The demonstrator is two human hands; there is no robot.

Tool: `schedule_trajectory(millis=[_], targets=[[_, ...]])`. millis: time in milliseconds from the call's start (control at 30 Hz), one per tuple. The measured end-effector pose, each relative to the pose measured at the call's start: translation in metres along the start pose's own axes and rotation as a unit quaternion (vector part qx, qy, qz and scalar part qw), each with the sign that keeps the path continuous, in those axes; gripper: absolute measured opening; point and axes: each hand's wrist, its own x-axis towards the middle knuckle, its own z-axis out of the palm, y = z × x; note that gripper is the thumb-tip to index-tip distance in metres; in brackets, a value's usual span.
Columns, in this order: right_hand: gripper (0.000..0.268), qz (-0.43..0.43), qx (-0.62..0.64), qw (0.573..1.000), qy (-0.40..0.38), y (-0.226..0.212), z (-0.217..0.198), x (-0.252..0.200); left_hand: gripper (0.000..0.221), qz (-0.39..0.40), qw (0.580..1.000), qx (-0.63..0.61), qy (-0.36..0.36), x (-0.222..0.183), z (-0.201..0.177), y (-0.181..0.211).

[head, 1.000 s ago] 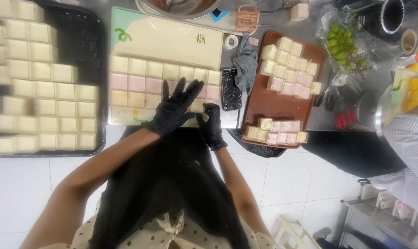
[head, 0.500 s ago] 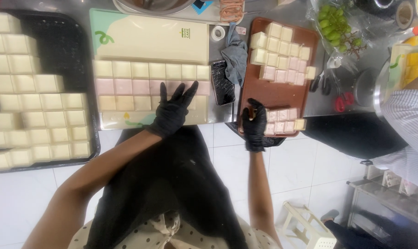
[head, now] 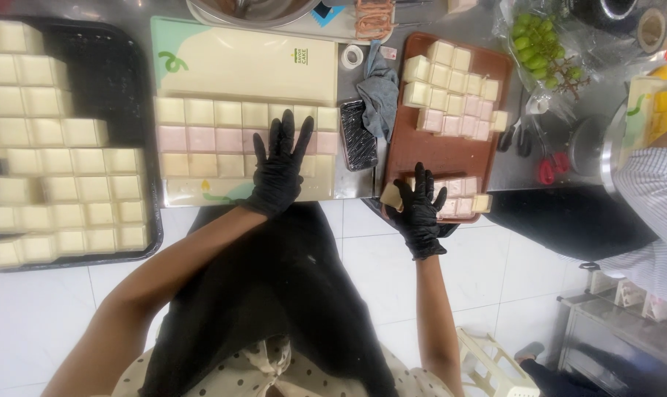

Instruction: Organizing and placing square food blocks into trays.

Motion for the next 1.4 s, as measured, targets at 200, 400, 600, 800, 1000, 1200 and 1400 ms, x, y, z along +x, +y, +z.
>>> schedule_trajectory(millis=[200, 400, 600, 800, 1000, 1200, 1400], targets=[[0.065, 0.045, 0.35, 0.935, -0.032, -0.075, 0.017, 0.016, 0.117, 0.025, 1.0, 0.016, 0.003, -0.005, -0.001, -0.003], [0.058, -0.105, 0.361, 0.926, 0.022, -0.111, 0.038, 0.048, 0.123, -0.003, 1.0, 0.015, -0.004, -0.007, -0.007, -0.01], [0.074, -0.103, 0.391, 0.915, 0.0, -0.121, 0.026, 0.056, 0.124, -0.009, 1.0, -0.002, 0.003, -0.015, -0.011, -0.024], [0.069, -0.066, 0.416, 0.907, -0.001, -0.127, 0.029, 0.055, 0.121, 0.0, 1.0, 0.008, 0.012, -0.028, -0.015, -0.035], [0.069, -0.059, 0.413, 0.909, 0.023, -0.127, 0.053, 0.056, 0.12, -0.026, 0.999, 0.02, 0.004, -0.037, -0.014, -0.052], [0.074, 0.09, 0.616, 0.782, 0.016, -0.11, 0.102, 0.047, 0.118, -0.037, 0.999, 0.017, 0.017, -0.041, -0.019, -0.064], [0.036, 0.157, 0.675, 0.721, 0.026, -0.104, 0.131, 0.042, 0.119, -0.046, 0.999, 0.024, 0.019, -0.041, -0.025, -0.069]])
